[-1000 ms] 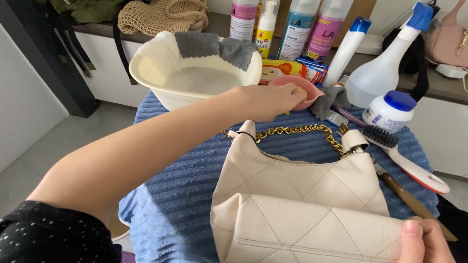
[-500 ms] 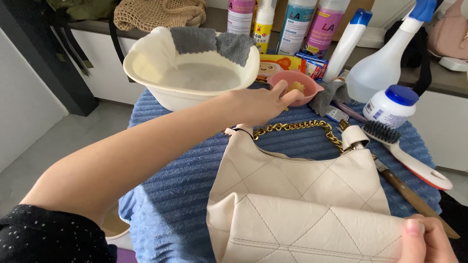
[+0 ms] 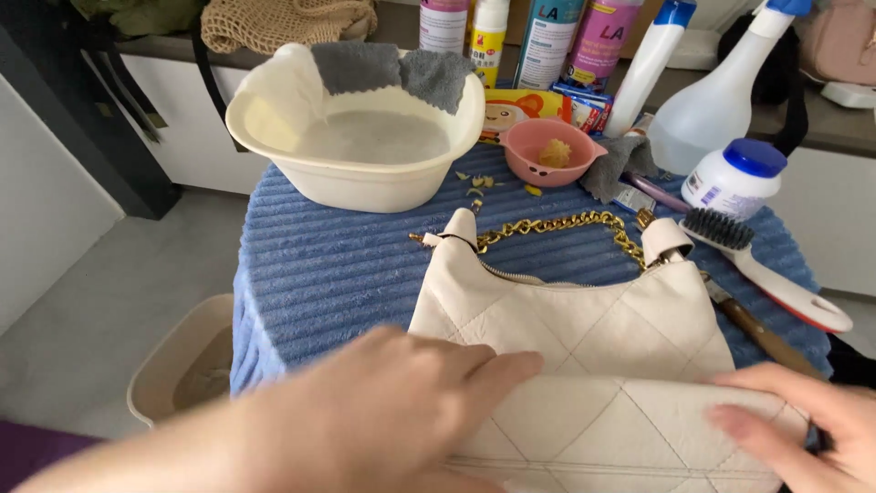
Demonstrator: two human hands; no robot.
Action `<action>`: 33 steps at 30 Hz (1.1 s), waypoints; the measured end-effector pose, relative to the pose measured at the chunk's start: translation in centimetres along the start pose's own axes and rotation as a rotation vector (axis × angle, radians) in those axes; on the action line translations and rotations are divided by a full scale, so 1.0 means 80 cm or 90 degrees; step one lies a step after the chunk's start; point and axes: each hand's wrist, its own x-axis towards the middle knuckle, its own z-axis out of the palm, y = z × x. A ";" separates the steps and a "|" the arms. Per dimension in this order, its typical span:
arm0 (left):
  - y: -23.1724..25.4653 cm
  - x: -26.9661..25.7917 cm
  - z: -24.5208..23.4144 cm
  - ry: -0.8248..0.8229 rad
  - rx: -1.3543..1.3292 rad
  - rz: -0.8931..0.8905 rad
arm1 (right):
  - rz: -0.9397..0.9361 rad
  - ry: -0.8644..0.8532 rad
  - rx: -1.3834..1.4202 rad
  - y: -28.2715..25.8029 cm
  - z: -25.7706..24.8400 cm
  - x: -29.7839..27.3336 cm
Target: Cleaning a white leather handbag using cleaning solutions, a small applicator, and a brush.
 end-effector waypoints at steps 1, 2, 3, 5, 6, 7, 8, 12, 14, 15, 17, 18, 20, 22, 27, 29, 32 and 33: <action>-0.003 0.002 0.023 -0.001 -0.002 0.003 | 0.003 -0.001 -0.002 -0.016 -0.003 0.003; -0.005 0.003 0.045 0.171 0.015 0.017 | 0.003 -0.023 -0.122 -0.033 -0.005 0.005; -0.006 0.004 0.067 0.343 0.032 0.036 | 0.003 -0.046 -0.242 -0.051 -0.008 0.008; 0.000 0.007 0.074 0.413 0.000 0.028 | -0.053 -0.047 -0.383 -0.079 0.006 0.007; 0.003 0.009 0.077 0.483 -0.029 0.019 | -0.112 -0.045 -0.522 -0.093 0.012 0.007; 0.004 0.010 0.080 0.484 -0.030 0.020 | -0.111 -0.045 -0.524 -0.114 0.020 0.001; 0.005 0.011 0.084 0.511 -0.040 0.016 | -0.243 0.009 -0.468 -0.134 0.027 -0.005; 0.006 0.013 0.091 0.576 -0.067 0.024 | -0.568 0.193 -0.265 -0.201 0.051 -0.019; -0.001 0.012 0.096 0.570 -0.038 0.022 | -0.601 0.165 -0.262 -0.191 0.051 -0.009; -0.004 0.012 0.100 0.566 -0.008 0.019 | -0.637 0.137 -0.257 -0.186 0.051 -0.004; -0.008 0.013 0.106 0.568 0.011 0.022 | -0.648 0.101 -0.237 -0.175 0.050 0.005; -0.012 0.013 0.108 0.573 0.035 0.024 | -0.663 0.068 -0.215 -0.170 0.050 0.011; -0.013 0.014 0.110 0.585 0.055 0.028 | -0.631 -0.006 -0.232 -0.146 0.038 0.022; -0.014 0.013 0.110 0.598 0.073 0.031 | -0.599 -0.083 -0.249 -0.122 0.025 0.032; -0.012 0.000 0.095 0.569 0.001 0.162 | -0.364 -0.425 -0.139 -0.065 -0.026 0.078; -0.011 -0.004 0.090 0.574 -0.011 0.185 | -0.402 -0.503 -0.077 -0.080 -0.042 0.107; -0.013 -0.007 0.090 0.583 -0.020 0.225 | -0.444 -0.655 0.059 -0.113 -0.038 0.136; -0.014 -0.008 0.092 0.586 -0.017 0.243 | -0.442 -0.731 0.133 -0.126 -0.032 0.143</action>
